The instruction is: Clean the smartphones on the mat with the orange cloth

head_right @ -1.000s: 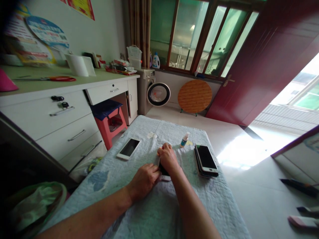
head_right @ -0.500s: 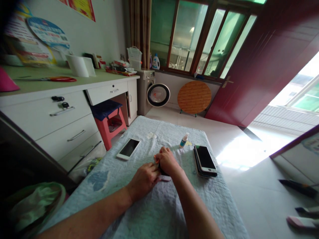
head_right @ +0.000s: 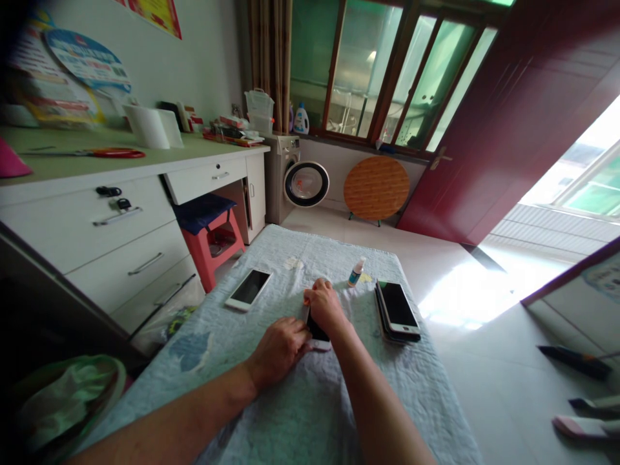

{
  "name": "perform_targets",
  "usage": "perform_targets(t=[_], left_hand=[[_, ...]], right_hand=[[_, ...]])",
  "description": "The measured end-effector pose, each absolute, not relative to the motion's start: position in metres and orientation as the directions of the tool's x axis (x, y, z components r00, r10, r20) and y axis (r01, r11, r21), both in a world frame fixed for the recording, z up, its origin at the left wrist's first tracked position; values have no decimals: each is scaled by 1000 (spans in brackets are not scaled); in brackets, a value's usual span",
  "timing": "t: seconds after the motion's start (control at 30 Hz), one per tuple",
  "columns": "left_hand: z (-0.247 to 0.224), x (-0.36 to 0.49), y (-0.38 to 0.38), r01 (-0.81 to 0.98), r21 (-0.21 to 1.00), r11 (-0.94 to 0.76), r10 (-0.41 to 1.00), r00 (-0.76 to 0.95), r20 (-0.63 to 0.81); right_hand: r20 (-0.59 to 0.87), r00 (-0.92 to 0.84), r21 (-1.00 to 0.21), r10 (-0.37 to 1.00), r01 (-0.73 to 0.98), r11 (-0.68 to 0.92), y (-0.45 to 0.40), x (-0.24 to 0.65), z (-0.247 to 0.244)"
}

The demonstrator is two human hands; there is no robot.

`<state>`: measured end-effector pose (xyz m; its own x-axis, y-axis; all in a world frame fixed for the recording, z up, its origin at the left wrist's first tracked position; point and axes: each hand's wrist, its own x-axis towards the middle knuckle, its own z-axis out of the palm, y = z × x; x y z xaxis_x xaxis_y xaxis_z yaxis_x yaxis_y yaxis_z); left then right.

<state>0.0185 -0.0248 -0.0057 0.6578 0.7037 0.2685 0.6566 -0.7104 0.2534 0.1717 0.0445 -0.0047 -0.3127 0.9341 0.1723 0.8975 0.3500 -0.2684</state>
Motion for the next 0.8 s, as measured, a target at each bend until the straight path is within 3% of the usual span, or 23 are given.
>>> perform_targets(t=[0.43,0.8], left_hand=[[-12,21,-24,614,243,-751,655,647,390],[-6,19,-25,623,242,-744,661,634,401]], right_hand=[[135,-455,-384,880,795,470,-2,176,1],[135,-262,-318,956,902,292,43,173,-1]])
